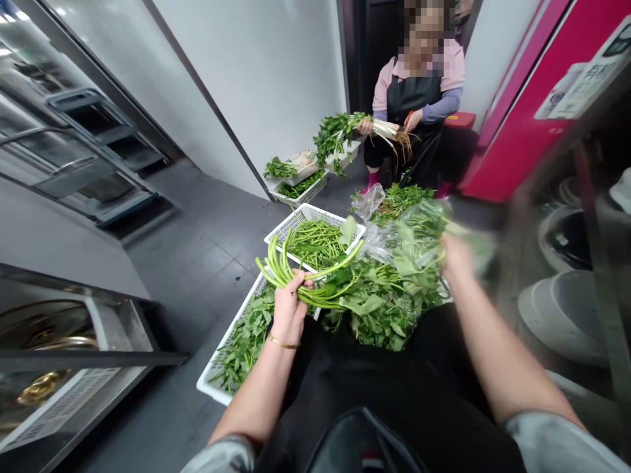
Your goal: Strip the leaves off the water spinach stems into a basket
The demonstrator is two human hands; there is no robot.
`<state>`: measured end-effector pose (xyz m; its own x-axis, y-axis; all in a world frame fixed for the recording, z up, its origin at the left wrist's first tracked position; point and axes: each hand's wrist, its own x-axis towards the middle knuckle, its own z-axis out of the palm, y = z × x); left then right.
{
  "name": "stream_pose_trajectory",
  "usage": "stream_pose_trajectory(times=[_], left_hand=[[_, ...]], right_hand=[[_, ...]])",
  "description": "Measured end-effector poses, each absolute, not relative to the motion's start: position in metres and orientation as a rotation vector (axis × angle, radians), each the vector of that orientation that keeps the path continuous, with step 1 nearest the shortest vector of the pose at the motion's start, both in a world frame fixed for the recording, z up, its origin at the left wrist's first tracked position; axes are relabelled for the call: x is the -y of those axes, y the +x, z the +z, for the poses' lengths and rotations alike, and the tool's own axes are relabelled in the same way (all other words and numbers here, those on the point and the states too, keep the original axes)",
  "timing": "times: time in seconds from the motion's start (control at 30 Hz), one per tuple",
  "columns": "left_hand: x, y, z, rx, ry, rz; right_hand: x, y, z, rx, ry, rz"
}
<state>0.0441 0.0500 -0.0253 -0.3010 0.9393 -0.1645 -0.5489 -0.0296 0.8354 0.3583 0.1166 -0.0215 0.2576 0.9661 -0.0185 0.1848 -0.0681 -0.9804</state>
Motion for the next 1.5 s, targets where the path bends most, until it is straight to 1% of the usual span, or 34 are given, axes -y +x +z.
stream_pose_trajectory(times=[0.07, 0.13, 0.23, 0.3, 0.33, 0.4, 0.47, 0.5, 0.53, 0.63, 0.73, 0.83, 0.87, 0.93, 0.97, 1.0, 1.07, 1.17, 1.23, 1.3, 1.37, 1.43, 1.5], left_hand=[[-0.053, 0.034, -0.026, -1.007, 0.505, 1.59], [-0.055, 0.032, -0.029, -0.993, 0.492, 1.565], [-0.053, 0.042, -0.032, -0.988, 0.486, 1.522], [-0.049, 0.05, -0.033, -0.99, 0.505, 1.501], [-0.047, 0.052, -0.034, -0.993, 0.527, 1.493], [-0.043, 0.05, -0.036, -1.013, 0.6, 1.497], [-0.042, 0.042, -0.039, -1.051, 0.667, 1.54], [-0.041, 0.036, -0.04, -1.075, 0.692, 1.564], [-0.041, 0.031, -0.041, -1.096, 0.717, 1.57], [-0.04, 0.023, -0.041, -1.113, 0.816, 1.437], [-0.036, 0.031, -0.038, -1.062, 0.907, 1.272], [-0.029, 0.043, -0.032, -0.995, 0.975, 1.154], [-0.026, 0.044, -0.03, -0.977, 0.993, 1.106], [-0.023, 0.04, -0.025, -0.968, 1.003, 1.037], [-0.023, 0.035, -0.022, -0.978, 0.991, 1.027], [-0.023, 0.029, -0.02, -0.997, 0.965, 1.036], [-0.027, 0.015, -0.016, -1.041, 0.868, 1.098], [-0.037, 0.0, -0.017, -1.074, 0.701, 1.209], [-0.044, -0.002, -0.019, -1.066, 0.631, 1.269], [-0.049, 0.002, -0.021, -1.051, 0.585, 1.315], [-0.052, 0.01, -0.021, -1.052, 0.574, 1.33], [-0.05, 0.021, -0.019, -1.071, 0.607, 1.306], [-0.047, 0.032, -0.017, -1.081, 0.657, 1.26]], right_hand=[[-0.103, 0.369, -0.012, 1.188, -1.583, 0.882], [-0.089, 0.355, -0.005, 1.413, -1.607, 0.861], [-0.078, 0.298, -0.002, 1.869, -1.47, 0.825], [-0.077, 0.262, -0.002, 2.021, -1.366, 0.8], [-0.076, 0.251, -0.002, 2.066, -1.322, 0.844], [-0.072, 0.249, -0.002, 2.056, -1.266, 1.02], [-0.067, 0.276, 0.0, 1.895, -1.272, 1.18], [-0.067, 0.296, 0.001, 1.745, -1.335, 1.16], [-0.068, 0.317, 0.002, 1.708, -1.373, 1.122], [-0.081, 0.355, 0.01, 1.793, -1.572, 0.905], [-0.092, 0.325, 0.02, 2.101, -1.539, 0.813], [-0.104, 0.256, 0.029, 2.25, -1.329, 0.963], [-0.108, 0.238, 0.032, 2.277, -1.23, 1.088], [-0.118, 0.225, 0.036, 2.247, -1.26, 1.119], [-0.123, 0.232, 0.037, 2.203, -1.351, 1.059], [-0.128, 0.246, 0.038, 2.128, -1.515, 0.911], [-0.135, 0.291, 0.033, 2.009, -1.693, 0.735], [-0.129, 0.359, 0.014, 2.059, -1.817, 0.646], [-0.108, 0.38, 0.003, 2.148, -1.854, 0.564], [-0.076, 0.377, 0.001, 2.272, -1.765, 0.529], [-0.044, 0.353, 0.008, 2.386, -1.561, 0.447], [-0.024, 0.316, 0.019, 2.455, -1.374, 0.261], [-0.02, 0.28, 0.025, 2.587, -1.297, 0.152]])
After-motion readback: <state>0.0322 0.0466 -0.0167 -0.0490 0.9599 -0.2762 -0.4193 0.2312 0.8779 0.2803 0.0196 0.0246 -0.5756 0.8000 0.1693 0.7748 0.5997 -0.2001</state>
